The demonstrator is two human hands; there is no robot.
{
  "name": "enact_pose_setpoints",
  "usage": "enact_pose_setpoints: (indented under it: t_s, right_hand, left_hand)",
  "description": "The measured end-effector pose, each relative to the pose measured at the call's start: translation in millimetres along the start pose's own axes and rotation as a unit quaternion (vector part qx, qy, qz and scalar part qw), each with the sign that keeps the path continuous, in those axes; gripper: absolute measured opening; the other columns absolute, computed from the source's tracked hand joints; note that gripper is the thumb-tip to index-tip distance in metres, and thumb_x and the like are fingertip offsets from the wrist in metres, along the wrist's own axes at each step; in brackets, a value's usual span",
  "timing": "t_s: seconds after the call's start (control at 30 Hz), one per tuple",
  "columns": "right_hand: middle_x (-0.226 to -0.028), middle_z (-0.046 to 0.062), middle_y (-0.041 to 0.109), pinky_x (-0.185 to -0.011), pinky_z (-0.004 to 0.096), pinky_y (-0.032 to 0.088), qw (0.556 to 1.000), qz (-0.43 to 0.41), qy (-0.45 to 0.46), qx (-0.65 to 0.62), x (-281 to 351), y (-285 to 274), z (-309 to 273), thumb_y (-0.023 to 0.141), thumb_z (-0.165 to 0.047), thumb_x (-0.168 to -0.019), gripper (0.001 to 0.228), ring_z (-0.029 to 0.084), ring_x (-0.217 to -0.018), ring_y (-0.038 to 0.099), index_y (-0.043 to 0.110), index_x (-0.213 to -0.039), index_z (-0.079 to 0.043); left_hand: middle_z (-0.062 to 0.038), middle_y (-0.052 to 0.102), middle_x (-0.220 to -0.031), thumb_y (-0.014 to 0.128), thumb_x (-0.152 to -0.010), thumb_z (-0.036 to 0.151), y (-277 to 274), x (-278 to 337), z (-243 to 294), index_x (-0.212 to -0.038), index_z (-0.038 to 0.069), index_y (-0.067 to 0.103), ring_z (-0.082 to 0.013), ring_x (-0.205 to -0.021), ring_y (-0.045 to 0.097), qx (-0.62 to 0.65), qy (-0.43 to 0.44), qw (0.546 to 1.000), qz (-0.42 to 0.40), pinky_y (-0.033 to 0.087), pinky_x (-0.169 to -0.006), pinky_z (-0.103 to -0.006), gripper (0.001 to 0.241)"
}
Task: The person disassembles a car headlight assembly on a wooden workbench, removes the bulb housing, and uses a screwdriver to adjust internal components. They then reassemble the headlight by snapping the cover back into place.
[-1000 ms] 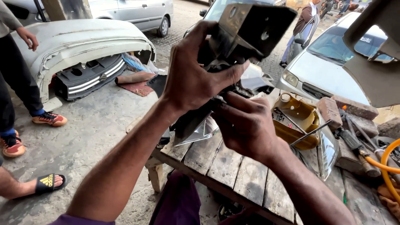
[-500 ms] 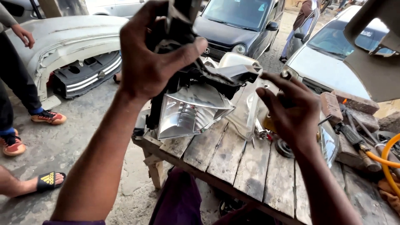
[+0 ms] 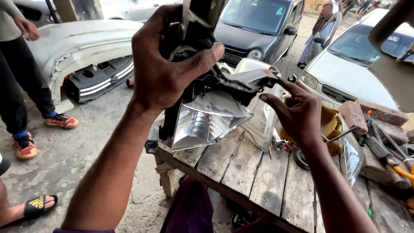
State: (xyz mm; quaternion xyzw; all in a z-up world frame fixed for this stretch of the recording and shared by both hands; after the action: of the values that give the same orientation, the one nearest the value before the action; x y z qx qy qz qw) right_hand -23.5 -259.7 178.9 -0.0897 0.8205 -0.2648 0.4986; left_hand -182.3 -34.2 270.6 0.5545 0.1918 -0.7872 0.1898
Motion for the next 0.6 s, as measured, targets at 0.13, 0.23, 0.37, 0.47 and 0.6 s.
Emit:
enact_pose_setpoints:
  t_s: [0.13, 0.23, 0.37, 0.47, 0.6]
  right_hand:
    - [-0.054, -0.007, 0.036, -0.043, 0.021, 0.017, 0.997, 0.001, 0.062, -0.049, 1.4, -0.3, 2.9, 0.078, -0.027, -0.092, 0.059, 0.003, -0.047, 0.021, 0.061, -0.139, 0.005]
    - [-0.052, -0.009, 0.034, -0.047, 0.018, 0.02, 0.997, 0.012, 0.073, -0.035, 2.1, -2.2, 4.6, 0.078, -0.026, -0.095, 0.053, 0.003, -0.049, 0.021, 0.064, -0.138, 0.001]
    - [-0.129, 0.016, 0.059, -0.038, 0.017, 0.032, 0.99, 0.006, 0.037, -0.136, -4.6, -4.4, -16.2, 0.068, -0.016, -0.099, 0.051, 0.003, -0.049, 0.037, 0.054, -0.143, 0.004]
    - [-0.14, 0.026, 0.06, -0.038, 0.016, 0.039, 0.989, 0.043, 0.031, -0.136, -3.3, -0.1, -7.8, 0.06, -0.004, -0.102, 0.034, 0.007, -0.052, 0.046, 0.058, -0.135, 0.005]
    - [-0.114, 0.02, 0.076, -0.028, 0.02, 0.023, 0.982, 0.004, 0.185, -0.039, 20.8, 30.8, 43.7, 0.052, 0.01, -0.092, 0.03, 0.009, -0.04, 0.038, 0.075, -0.107, -0.004]
  left_hand:
    - [-0.007, 0.069, -0.1, 0.08, -0.094, 0.025, 2.1, 5.3, -0.7, -0.119, 0.007, 0.056, -0.0195, -0.09, 0.075, -0.002, 0.007, 1.0, -0.005, 0.067, -0.076, -0.0277, 0.039]
    - [-0.005, 0.067, -0.099, 0.078, -0.095, 0.024, 1.5, 10.2, -1.5, -0.121, 0.007, 0.056, -0.0181, -0.088, 0.072, -0.024, 0.02, 0.999, -0.02, 0.064, -0.076, -0.0273, 0.038]
    - [-0.009, 0.07, -0.101, 0.08, -0.097, 0.019, -10.7, 15.1, -2.2, -0.123, 0.006, 0.057, -0.0207, -0.086, 0.074, -0.02, 0.059, 0.998, 0.025, 0.065, -0.076, -0.0308, 0.037]
    - [-0.011, 0.069, -0.099, 0.077, -0.098, 0.014, -24.8, 21.8, -2.9, -0.121, 0.004, 0.06, -0.0245, -0.085, 0.075, 0.042, 0.041, 0.993, 0.101, 0.071, -0.078, -0.0362, 0.031]
    - [-0.009, 0.067, -0.087, 0.072, -0.099, 0.02, -59.8, 45.1, -18.7, -0.113, 0.001, 0.063, -0.0278, -0.075, 0.075, 0.032, 0.02, 0.971, 0.237, 0.077, -0.076, -0.0428, 0.025]
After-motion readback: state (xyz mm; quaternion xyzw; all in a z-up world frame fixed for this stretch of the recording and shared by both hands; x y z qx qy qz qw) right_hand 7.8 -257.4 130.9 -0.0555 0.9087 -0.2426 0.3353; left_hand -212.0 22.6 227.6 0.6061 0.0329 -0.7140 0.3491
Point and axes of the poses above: each hand's wrist, its own x-axis away from the middle knuckle, its own y-axis out of the palm, z = x × y, the point moved 7 cm from there along -x, towards the middle knuckle
